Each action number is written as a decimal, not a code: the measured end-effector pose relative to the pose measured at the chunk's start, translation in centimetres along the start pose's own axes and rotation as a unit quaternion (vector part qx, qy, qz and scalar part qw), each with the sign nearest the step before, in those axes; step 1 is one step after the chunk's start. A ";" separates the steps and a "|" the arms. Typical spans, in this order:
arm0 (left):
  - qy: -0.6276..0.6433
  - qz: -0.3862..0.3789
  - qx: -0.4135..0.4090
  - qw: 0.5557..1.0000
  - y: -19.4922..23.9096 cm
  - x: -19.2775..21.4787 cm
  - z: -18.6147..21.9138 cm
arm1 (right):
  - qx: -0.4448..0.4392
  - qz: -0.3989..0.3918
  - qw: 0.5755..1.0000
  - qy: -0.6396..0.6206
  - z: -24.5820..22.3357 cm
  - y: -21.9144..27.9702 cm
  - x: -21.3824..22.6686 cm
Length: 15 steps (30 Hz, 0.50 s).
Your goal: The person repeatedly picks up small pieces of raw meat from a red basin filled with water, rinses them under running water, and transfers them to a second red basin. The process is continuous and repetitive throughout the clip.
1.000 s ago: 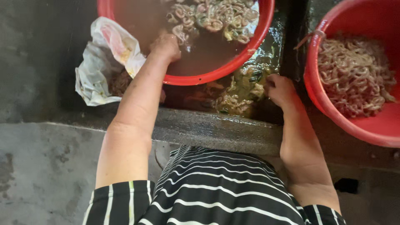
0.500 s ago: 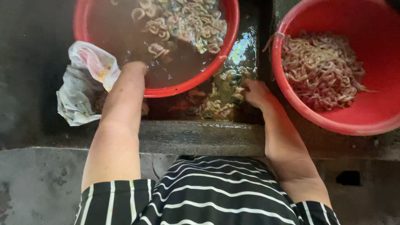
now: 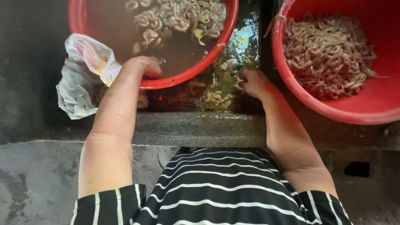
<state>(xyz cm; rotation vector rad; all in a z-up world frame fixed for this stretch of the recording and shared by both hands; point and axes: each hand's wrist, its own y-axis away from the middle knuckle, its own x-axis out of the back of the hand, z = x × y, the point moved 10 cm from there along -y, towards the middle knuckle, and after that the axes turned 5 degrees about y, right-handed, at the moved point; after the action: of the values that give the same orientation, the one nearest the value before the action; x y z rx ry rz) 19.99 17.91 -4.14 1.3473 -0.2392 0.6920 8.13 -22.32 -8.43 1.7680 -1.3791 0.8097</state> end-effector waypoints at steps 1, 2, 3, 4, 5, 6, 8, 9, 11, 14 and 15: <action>0.004 0.008 -0.009 1.000 0.2 -0.1 0.3 | -0.001 0.001 1.000 -0.004 0.0 0.1 -0.1; 0.006 0.018 -0.015 1.000 0.4 -0.3 0.4 | 0.000 0.001 1.000 -0.007 -0.1 0.2 -0.1; 0.003 0.031 -0.022 0.999 0.6 -0.4 0.7 | 0.001 0.001 1.000 -0.011 -0.2 0.3 -0.1; -0.005 0.052 -0.029 0.998 0.8 -0.4 1.1 | 0.003 0.001 1.000 -0.005 -0.3 0.3 -0.1; -0.018 0.071 -0.034 0.997 1.1 -0.3 1.6 | 0.005 0.000 1.000 0.000 -0.3 0.3 -0.1; -0.029 0.091 -0.039 0.995 1.5 -0.3 2.1 | 0.005 0.000 1.000 0.006 -0.3 0.3 -0.1; -0.036 0.131 -0.052 0.989 2.5 0.1 3.4 | 0.002 0.005 1.000 0.000 -0.2 0.2 0.0; -0.017 0.146 -0.065 0.987 3.2 0.5 4.0 | -0.001 0.007 1.000 -0.003 -0.1 0.3 0.0; 0.046 0.167 -0.102 0.980 5.1 2.1 5.4 | 0.012 0.006 1.000 0.008 -0.6 0.5 0.3; 0.237 0.127 -0.185 0.945 8.2 4.1 7.0 | 0.002 -0.008 1.000 0.015 -1.3 0.9 0.9; 0.304 0.100 -0.226 0.920 9.2 4.3 7.7 | -0.006 -0.016 1.000 0.017 -1.5 1.0 0.9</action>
<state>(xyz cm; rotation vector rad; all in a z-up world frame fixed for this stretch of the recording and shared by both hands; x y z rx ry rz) 19.72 12.58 7.44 0.6250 -0.0268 1.1165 7.27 -21.70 -6.72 1.7546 -1.3286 0.8094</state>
